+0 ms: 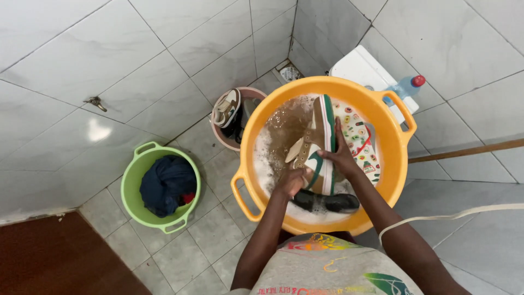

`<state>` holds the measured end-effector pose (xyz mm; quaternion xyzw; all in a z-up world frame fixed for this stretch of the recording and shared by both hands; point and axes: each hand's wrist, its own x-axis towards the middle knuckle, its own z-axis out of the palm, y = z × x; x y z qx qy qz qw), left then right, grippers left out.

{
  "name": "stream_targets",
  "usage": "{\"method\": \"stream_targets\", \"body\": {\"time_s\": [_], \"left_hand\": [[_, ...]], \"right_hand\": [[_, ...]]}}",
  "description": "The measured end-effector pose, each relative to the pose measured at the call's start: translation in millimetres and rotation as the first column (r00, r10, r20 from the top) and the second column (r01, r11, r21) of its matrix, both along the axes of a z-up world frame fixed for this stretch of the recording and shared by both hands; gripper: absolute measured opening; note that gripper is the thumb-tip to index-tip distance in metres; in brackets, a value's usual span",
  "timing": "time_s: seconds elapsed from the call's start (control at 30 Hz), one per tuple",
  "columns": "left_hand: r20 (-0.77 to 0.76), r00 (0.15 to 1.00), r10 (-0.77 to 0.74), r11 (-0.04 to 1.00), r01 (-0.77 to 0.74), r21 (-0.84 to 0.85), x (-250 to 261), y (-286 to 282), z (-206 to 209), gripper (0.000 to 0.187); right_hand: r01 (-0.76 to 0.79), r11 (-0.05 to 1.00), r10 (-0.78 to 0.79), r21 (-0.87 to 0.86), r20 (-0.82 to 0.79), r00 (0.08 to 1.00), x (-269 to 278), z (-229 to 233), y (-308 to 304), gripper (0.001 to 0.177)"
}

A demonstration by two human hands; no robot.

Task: Scrubbing and washing various shoes and insoles in a soapy water basin in a bathroom.

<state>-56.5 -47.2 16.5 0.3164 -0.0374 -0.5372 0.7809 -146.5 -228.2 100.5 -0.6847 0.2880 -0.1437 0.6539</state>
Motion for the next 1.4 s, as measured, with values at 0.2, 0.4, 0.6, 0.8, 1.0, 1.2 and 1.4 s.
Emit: {"method": "stream_targets", "body": {"time_s": [0.2, 0.4, 0.6, 0.8, 1.0, 1.2, 1.4], "left_hand": [[-0.512, 0.852, -0.106, 0.958, -0.050, -0.281, 15.9, -5.3, 81.2, 0.088], [-0.405, 0.901, 0.156, 0.987, -0.155, 0.036, 54.1, -32.3, 24.0, 0.065], [-0.354, 0.926, 0.131, 0.982, -0.170, -0.079, 58.6, -51.8, -3.1, 0.046], [-0.389, 0.914, 0.115, 0.967, -0.192, -0.167, 45.6, -67.3, -37.3, 0.043], [-0.457, 0.889, 0.012, 0.955, -0.146, -0.260, 38.3, -70.9, -50.9, 0.052], [-0.288, 0.957, -0.020, 0.933, -0.086, -0.349, 22.4, -70.4, -54.9, 0.053], [-0.012, 0.997, 0.075, 0.927, -0.075, -0.368, 15.0, -72.4, -31.6, 0.058]], "right_hand": [[-0.037, 0.877, 0.001, -0.478, -0.075, 0.997, 1.1, 64.7, 11.2, 0.131], [-0.292, 0.665, -0.065, -0.687, -0.443, 0.894, -3.4, 116.8, 46.4, 0.129], [-0.332, 0.605, -0.080, -0.724, -0.470, 0.879, -13.1, 101.9, 63.9, 0.130], [-0.338, 0.603, -0.059, -0.722, -0.463, 0.884, -10.6, 104.9, 66.6, 0.126], [-0.343, 0.590, -0.020, -0.730, -0.439, 0.898, -14.3, 106.6, 67.1, 0.127], [-0.381, 0.579, -0.004, -0.721, -0.470, 0.883, -22.3, 107.1, 69.5, 0.125], [-0.428, 0.562, -0.060, -0.708, -0.551, 0.833, -30.4, 93.3, 65.5, 0.133]]}}
